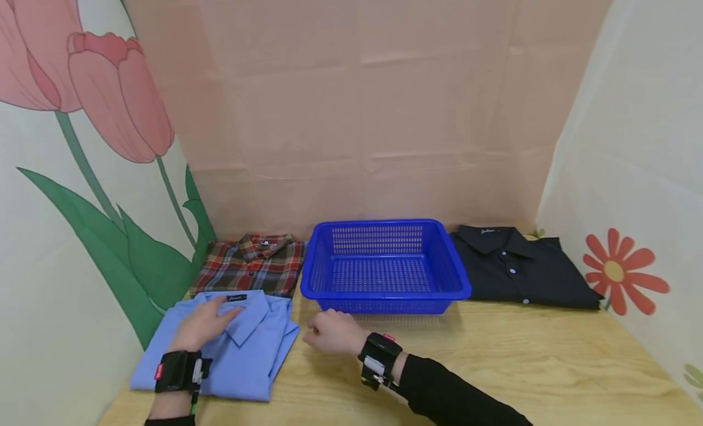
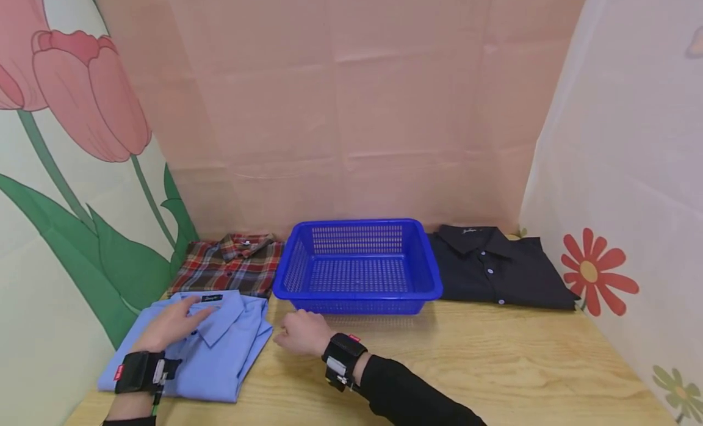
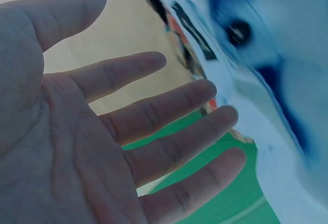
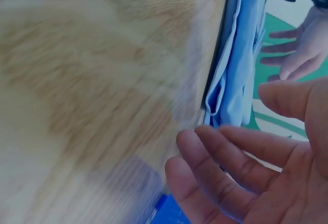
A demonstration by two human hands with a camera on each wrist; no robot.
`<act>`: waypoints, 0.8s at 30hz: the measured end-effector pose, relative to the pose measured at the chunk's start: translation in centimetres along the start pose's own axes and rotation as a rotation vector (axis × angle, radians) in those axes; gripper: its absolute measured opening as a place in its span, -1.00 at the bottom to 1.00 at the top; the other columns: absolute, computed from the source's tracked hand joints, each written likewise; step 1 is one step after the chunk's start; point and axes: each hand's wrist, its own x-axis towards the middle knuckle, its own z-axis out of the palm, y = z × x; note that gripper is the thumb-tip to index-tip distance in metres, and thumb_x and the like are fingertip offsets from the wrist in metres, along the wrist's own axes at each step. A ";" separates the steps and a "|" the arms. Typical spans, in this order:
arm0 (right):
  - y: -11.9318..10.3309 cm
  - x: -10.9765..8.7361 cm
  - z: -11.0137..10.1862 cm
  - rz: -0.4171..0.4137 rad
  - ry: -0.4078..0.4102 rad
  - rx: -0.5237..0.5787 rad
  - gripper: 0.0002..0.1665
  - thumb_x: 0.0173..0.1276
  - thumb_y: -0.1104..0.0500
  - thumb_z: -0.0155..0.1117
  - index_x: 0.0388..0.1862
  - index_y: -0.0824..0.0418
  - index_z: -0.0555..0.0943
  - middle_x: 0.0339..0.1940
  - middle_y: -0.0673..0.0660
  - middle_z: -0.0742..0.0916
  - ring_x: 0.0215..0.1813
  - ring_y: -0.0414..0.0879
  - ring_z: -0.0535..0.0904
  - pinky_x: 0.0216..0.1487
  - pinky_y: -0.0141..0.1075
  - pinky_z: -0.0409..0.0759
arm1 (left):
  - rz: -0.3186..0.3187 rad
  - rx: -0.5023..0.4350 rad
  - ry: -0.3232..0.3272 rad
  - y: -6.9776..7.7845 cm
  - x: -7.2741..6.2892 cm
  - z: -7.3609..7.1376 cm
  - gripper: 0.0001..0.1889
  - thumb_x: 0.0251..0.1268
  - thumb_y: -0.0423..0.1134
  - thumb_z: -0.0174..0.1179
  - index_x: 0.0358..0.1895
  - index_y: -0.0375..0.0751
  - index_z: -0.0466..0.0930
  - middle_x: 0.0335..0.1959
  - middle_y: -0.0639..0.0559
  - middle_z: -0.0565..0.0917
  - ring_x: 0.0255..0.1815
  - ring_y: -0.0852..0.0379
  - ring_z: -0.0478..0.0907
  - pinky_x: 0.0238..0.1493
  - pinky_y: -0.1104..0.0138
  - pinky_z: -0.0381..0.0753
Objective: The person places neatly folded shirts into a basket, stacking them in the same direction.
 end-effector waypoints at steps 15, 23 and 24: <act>-1.7 1.1 1.8 0.059 -0.080 -0.217 -0.63 0.30 -0.21 0.26 -0.45 0.03 0.62 0.00 0.11 0.68 -0.02 -0.06 0.61 -0.17 -0.15 0.64 | -0.135 0.118 0.000 -5.1 -1.7 -0.5 -0.16 0.44 0.20 -0.05 0.40 -0.55 0.15 0.30 -0.72 0.18 0.28 -0.67 0.13 0.08 -0.40 0.34; -1.9 1.5 2.1 0.058 -0.077 -0.227 -0.53 0.32 -0.21 0.24 -0.64 0.04 0.49 0.00 0.15 0.66 0.08 0.00 0.58 -0.03 -0.15 0.63 | -0.174 0.107 -0.037 -6.0 -1.7 -0.3 -0.08 0.40 0.28 -0.07 0.43 -0.55 0.07 0.32 -0.76 0.08 0.30 -0.71 0.07 0.11 -0.43 0.28; -2.0 1.6 2.1 0.056 -0.072 -0.230 -0.52 0.32 -0.21 0.24 -0.65 0.04 0.48 0.00 0.16 0.66 0.09 0.01 0.58 -0.01 -0.15 0.62 | -0.179 0.103 -0.045 -6.0 -1.7 -0.3 -0.06 0.40 0.30 -0.08 0.43 -0.56 0.06 0.31 -0.78 0.06 0.29 -0.72 0.06 0.11 -0.43 0.27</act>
